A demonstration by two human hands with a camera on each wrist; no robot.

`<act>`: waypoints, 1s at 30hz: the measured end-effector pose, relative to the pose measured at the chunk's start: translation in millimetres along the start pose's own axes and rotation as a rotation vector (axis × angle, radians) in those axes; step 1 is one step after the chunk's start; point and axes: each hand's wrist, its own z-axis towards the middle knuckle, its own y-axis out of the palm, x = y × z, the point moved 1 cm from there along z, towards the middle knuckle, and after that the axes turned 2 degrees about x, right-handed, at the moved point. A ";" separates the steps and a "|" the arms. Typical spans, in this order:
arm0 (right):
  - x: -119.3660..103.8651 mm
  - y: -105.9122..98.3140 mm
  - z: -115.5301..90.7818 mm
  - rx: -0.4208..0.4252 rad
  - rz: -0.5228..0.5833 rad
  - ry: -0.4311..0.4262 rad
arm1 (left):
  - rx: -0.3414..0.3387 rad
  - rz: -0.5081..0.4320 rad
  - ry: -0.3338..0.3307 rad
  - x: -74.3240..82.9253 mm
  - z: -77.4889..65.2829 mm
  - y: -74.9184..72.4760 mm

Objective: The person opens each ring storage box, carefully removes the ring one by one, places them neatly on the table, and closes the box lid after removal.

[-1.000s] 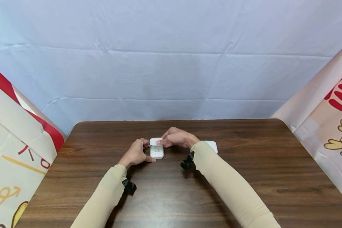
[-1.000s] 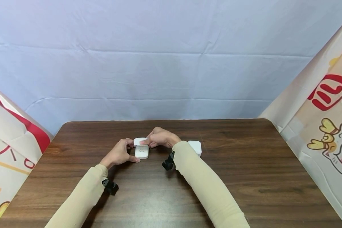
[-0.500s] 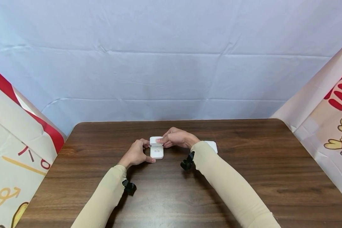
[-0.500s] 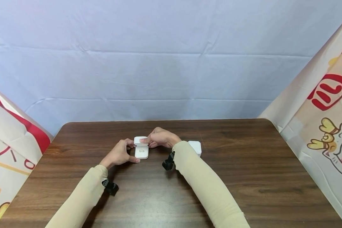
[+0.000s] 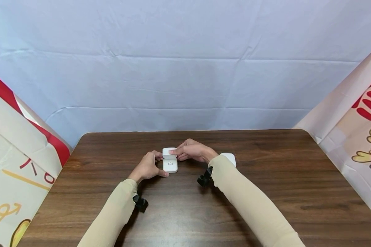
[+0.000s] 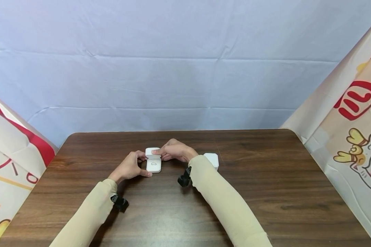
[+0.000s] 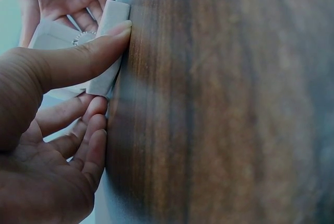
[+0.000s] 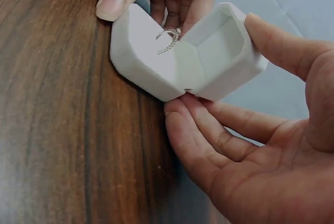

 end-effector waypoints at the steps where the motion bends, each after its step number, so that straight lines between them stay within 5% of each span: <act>1: 0.6 0.3 -0.8 0.004 0.002 -0.007 | 0.001 -0.002 -0.001 -0.2 0.0 0.0; 12: 9.0 1.7 -8.4 0.141 -0.054 -0.079 | -0.003 -0.001 -0.001 1.7 -0.3 -0.2; 30: 12.5 2.5 -32.0 0.353 -0.341 -0.307 | -0.006 -0.001 0.002 -0.7 0.1 0.1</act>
